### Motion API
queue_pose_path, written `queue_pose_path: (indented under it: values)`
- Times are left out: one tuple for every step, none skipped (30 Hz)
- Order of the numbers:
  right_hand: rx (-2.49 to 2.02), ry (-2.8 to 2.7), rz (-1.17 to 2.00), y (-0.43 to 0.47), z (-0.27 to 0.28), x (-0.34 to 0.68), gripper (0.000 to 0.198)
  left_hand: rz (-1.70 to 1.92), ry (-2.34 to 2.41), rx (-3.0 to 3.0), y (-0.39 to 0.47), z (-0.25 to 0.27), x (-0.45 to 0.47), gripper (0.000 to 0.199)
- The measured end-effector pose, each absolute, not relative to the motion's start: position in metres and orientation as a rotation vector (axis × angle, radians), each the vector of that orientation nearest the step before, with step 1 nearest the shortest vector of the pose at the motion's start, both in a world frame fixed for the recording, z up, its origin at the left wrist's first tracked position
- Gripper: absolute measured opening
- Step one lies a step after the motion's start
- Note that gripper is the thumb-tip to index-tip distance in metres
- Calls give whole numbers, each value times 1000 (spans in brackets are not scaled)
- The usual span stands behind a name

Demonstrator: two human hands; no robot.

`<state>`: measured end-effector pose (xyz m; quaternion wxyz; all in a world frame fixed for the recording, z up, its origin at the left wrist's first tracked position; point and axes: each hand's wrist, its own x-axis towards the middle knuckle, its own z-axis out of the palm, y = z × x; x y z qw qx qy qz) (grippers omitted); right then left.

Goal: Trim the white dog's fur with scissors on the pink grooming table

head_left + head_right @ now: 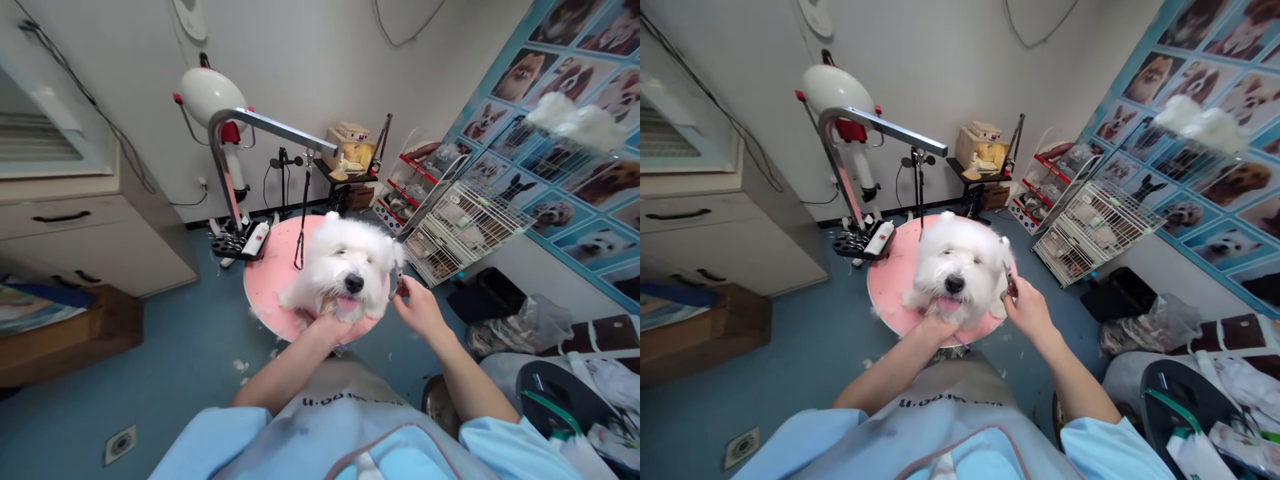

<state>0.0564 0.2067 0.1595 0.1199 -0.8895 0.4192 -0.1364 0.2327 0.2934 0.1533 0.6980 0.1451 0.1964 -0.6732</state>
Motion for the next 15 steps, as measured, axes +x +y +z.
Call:
queue_pose_path:
  values:
    - [-2607,1199,-403,208,159,56,30,-1493,464,343,295,157,232,39]
    - [-2618,1168,-406,209,157,57,33,-1491,471,345,297,161,232,39]
    - [-2626,1147,-412,211,155,57,34,-1493,470,334,298,163,231,39]
    - [-2628,1145,-424,212,153,57,34,-1497,467,319,298,165,230,40]
    - [-2620,1153,-441,213,150,57,32,-1499,475,317,299,166,229,41]
    - [-2609,1168,-461,214,148,57,29,-1498,486,325,299,165,228,42]
    - [-2601,1178,-481,215,147,57,28,-1492,495,336,300,163,228,44]
    - [-2604,1174,-492,215,147,56,28,-1484,482,333,300,159,227,45]
    - [-2615,1151,-488,214,148,54,30,-1479,448,315,300,154,227,46]
    - [-2627,1118,-467,212,151,52,31,-1474,406,288,301,148,228,47]
    - [-2633,1084,-431,209,154,50,30,-1474,372,264,302,141,229,48]
    - [-2625,1054,-387,205,159,47,28,-1474,350,243,304,135,230,48]
    - [-2602,1025,-340,200,165,44,26,-1479,346,236,305,129,232,48]
    - [-2574,992,-294,193,172,41,23,-1493,353,235,307,123,234,50]
    - [-2549,949,-250,186,179,39,22,-1507,364,241,308,119,236,51]
